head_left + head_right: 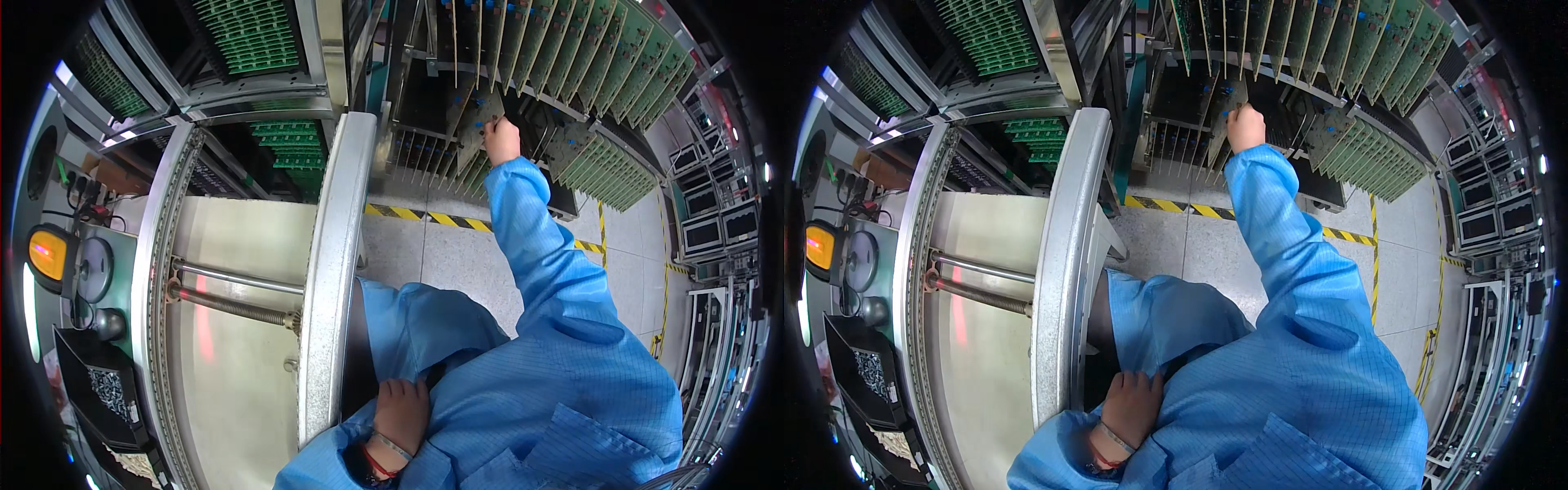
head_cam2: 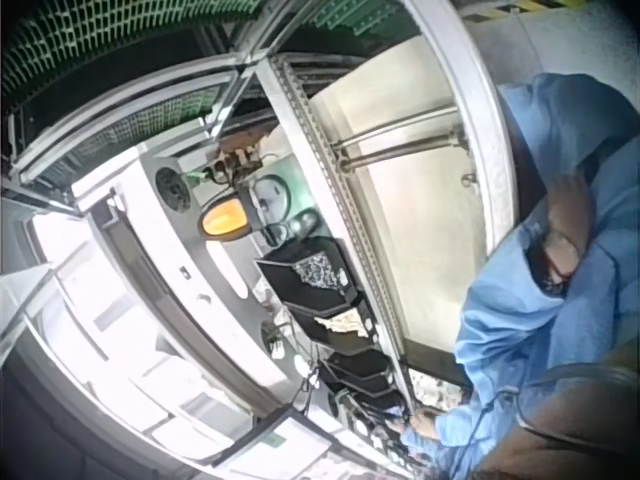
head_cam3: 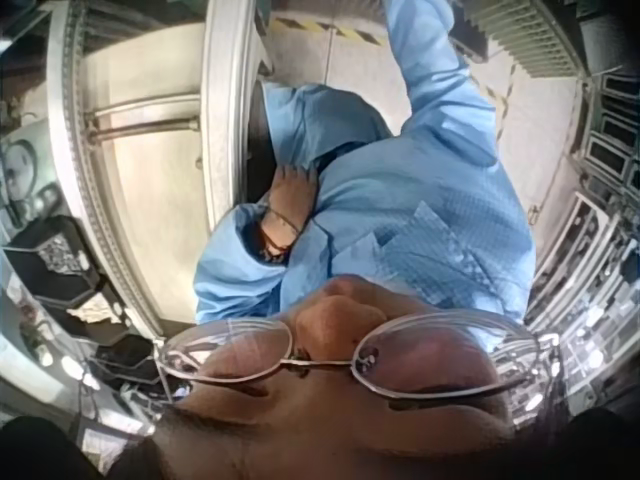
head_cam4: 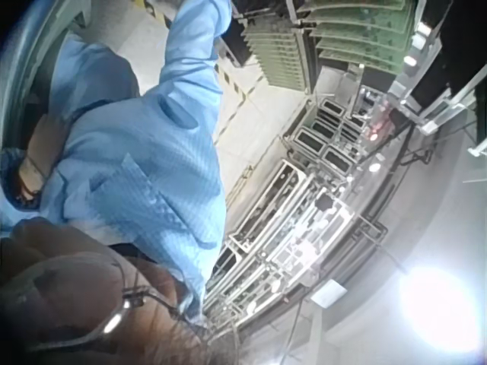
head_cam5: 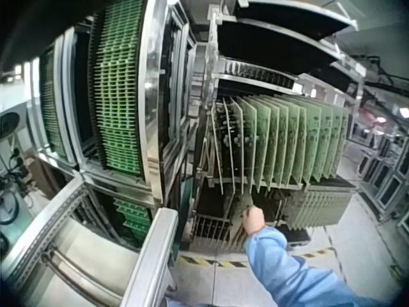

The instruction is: The worker is manually placing electronic components onto circuit boards and organizing them into storage racks.

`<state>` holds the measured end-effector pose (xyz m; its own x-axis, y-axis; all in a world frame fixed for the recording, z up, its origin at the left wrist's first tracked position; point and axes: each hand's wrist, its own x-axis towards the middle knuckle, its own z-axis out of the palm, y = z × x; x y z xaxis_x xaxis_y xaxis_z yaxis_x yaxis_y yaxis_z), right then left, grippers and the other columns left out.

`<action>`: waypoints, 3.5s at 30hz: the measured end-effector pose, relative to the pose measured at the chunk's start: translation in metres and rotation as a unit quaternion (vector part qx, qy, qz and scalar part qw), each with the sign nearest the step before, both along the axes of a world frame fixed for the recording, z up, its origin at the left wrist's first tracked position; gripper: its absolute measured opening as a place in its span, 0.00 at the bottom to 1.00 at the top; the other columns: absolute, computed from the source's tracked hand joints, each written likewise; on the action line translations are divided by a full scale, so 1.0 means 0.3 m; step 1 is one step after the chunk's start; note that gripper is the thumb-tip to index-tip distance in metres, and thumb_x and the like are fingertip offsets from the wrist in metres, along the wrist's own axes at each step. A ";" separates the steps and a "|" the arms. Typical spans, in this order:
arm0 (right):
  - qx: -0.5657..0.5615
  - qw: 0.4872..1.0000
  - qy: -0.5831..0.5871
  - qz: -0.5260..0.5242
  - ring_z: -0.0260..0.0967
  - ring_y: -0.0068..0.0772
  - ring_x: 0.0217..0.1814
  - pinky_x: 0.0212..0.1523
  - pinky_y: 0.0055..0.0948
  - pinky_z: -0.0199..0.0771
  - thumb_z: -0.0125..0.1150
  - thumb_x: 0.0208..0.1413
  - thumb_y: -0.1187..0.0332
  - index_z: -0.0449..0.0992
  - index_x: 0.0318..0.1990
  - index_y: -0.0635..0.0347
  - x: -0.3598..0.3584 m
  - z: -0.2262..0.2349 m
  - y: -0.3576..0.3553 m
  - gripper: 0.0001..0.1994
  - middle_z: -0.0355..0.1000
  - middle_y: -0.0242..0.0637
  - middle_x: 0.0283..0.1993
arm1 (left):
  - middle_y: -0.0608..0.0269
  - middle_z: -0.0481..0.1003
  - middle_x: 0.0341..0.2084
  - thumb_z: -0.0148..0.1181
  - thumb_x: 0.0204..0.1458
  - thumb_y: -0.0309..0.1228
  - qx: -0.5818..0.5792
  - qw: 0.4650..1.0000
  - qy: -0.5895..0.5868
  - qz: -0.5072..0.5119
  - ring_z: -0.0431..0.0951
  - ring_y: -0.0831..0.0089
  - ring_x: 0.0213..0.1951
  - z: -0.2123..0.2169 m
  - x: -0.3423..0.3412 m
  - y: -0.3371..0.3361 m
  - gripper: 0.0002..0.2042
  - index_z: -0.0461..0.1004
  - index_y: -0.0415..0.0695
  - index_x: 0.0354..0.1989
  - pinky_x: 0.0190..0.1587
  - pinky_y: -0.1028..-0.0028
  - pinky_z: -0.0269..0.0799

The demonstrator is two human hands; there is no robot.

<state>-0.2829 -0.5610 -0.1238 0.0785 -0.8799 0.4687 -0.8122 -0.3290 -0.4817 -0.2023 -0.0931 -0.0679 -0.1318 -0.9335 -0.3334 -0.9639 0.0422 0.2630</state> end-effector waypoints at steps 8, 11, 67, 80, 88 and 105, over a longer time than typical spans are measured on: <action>0.035 0.997 0.064 0.015 0.69 0.58 0.34 0.36 0.49 0.69 0.52 0.51 0.63 0.71 0.31 0.68 0.050 -0.038 -0.205 0.13 0.71 0.56 0.29 | 0.52 0.73 0.30 0.45 0.48 0.29 -0.012 1.000 0.003 -0.006 0.71 0.57 0.37 0.005 0.009 -0.006 0.14 0.70 0.41 0.43 0.44 0.64 0.63; 0.061 0.996 0.062 0.004 0.69 0.58 0.35 0.37 0.48 0.69 0.51 0.52 0.63 0.72 0.32 0.68 0.062 -0.030 -0.249 0.14 0.71 0.56 0.30 | 0.52 0.73 0.31 0.45 0.49 0.30 0.000 1.000 0.014 0.009 0.71 0.57 0.37 0.004 0.013 -0.006 0.15 0.71 0.42 0.44 0.45 0.65 0.63; 0.217 0.967 0.019 -0.129 0.73 0.37 0.34 0.35 0.34 0.72 0.51 0.49 0.68 0.73 0.37 0.64 -0.650 -0.908 -0.056 0.11 0.73 0.48 0.31 | 0.51 0.70 0.37 0.45 0.48 0.31 0.065 0.995 -0.067 0.041 0.68 0.57 0.43 0.018 0.043 -0.121 0.18 0.68 0.42 0.48 0.50 0.63 0.62; 0.298 0.917 -0.251 -0.089 0.72 0.35 0.29 0.30 0.31 0.73 0.48 0.44 0.70 0.74 0.32 0.68 -1.085 -0.403 0.474 0.12 0.73 0.43 0.27 | 0.55 0.70 0.31 0.50 0.44 0.34 -0.011 0.998 -0.028 -0.046 0.69 0.61 0.39 0.024 -0.005 -0.014 0.18 0.70 0.42 0.45 0.46 0.66 0.63; 0.356 0.715 -0.579 0.165 0.69 0.41 0.45 0.52 0.34 0.63 0.49 0.42 0.72 0.71 0.38 0.74 -1.126 -0.052 0.372 0.15 0.72 0.49 0.42 | 0.59 0.70 0.26 0.48 0.45 0.32 -0.157 0.984 -0.086 -0.018 0.69 0.65 0.34 -0.026 -0.026 0.033 0.13 0.73 0.44 0.39 0.42 0.68 0.64; 0.643 0.288 -0.484 0.519 0.69 0.43 0.47 0.51 0.38 0.67 0.45 0.49 0.78 0.69 0.42 0.74 -0.179 0.428 0.494 0.13 0.70 0.49 0.45 | 0.61 0.76 0.26 0.52 0.41 0.32 0.073 0.962 -0.244 0.098 0.75 0.64 0.33 -0.355 -0.799 -0.352 0.08 0.78 0.48 0.24 0.36 0.65 0.63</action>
